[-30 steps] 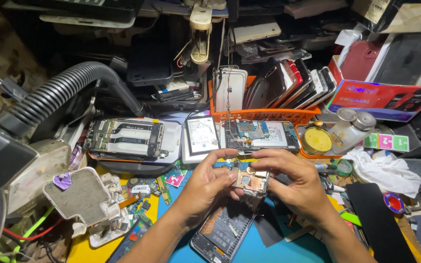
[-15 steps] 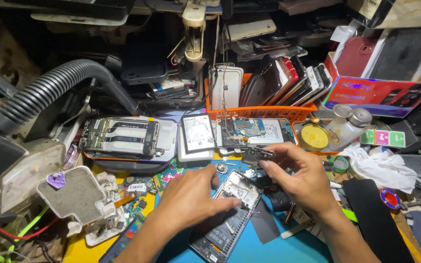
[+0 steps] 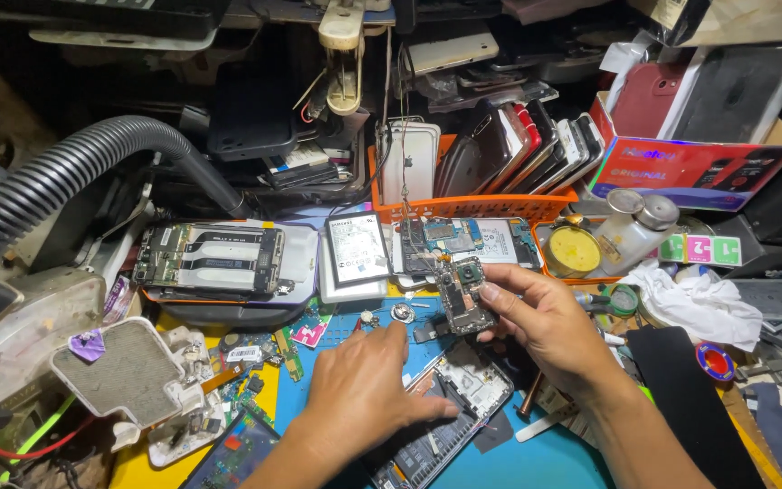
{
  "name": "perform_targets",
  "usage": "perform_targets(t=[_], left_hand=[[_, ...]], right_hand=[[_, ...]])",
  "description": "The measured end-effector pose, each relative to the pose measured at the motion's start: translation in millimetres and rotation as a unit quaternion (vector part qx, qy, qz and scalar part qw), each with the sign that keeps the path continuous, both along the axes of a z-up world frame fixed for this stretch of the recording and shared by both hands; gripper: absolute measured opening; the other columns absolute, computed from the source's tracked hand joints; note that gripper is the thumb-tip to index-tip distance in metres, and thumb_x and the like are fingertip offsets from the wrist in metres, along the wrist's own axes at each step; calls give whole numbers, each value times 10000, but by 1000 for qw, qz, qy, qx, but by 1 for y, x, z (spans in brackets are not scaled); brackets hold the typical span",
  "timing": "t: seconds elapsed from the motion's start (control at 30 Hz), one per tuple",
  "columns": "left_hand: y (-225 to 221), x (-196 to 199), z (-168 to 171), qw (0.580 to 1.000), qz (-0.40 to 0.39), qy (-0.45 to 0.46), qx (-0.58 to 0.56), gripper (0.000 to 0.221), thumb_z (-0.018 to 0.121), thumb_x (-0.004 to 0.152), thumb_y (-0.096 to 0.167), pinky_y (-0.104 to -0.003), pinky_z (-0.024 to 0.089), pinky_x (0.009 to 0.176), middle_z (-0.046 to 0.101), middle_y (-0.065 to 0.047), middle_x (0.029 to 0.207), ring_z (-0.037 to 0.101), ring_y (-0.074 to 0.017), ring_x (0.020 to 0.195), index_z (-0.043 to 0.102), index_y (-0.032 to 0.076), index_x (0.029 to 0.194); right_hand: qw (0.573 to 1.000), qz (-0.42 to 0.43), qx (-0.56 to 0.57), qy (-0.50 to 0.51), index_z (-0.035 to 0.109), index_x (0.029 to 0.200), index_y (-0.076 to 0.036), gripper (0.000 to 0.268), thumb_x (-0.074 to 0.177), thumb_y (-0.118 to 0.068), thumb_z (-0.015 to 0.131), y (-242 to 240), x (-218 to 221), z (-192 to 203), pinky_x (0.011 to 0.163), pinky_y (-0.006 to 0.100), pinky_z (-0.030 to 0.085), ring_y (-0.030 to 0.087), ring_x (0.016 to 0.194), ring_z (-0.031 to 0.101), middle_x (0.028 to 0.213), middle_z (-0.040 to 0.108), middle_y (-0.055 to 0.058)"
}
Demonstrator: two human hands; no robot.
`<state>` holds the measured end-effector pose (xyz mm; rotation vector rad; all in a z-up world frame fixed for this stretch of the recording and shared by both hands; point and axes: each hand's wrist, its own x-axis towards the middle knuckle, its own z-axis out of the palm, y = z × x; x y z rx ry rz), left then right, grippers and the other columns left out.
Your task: Assembling a smartphone by placing the motherboard into the housing and connecting internal components and ribbon cables.
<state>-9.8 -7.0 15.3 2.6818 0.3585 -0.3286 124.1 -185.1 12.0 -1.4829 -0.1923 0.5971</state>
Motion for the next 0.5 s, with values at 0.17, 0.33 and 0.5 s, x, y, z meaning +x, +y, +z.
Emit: perform_targets(t=[0.17, 0.33, 0.5], left_hand=[[1, 1, -27, 997, -41, -45, 46, 905, 845, 612, 888, -567, 509, 770, 672, -98, 1041, 617, -384, 1031, 596, 121, 1023], [-3, 0, -30, 998, -36, -45, 36, 806, 826, 617, 885, -532, 482, 737, 677, -35, 942, 614, -336, 976, 617, 163, 909], [-12, -3, -41, 987, -53, -146, 49, 1021, 863, 489, 948, -554, 506, 730, 669, -98, 970, 639, -390, 922, 558, 138, 1031]], right_hand=[[1000, -3, 9, -19, 658, 1397, -47, 489, 911, -96, 676, -1, -1, 3, 661, 306, 540, 153, 800, 627, 969, 682, 72], [999, 7, 3, -48, 666, 1402, -75, 498, 907, -126, 679, 0, -3, 8, 615, 312, 573, 133, 788, 599, 915, 619, 43], [996, 21, 59, -57, 595, 1464, -90, 546, 923, -139, 653, 0, -4, 13, 541, 279, 615, 65, 727, 532, 872, 517, 11]])
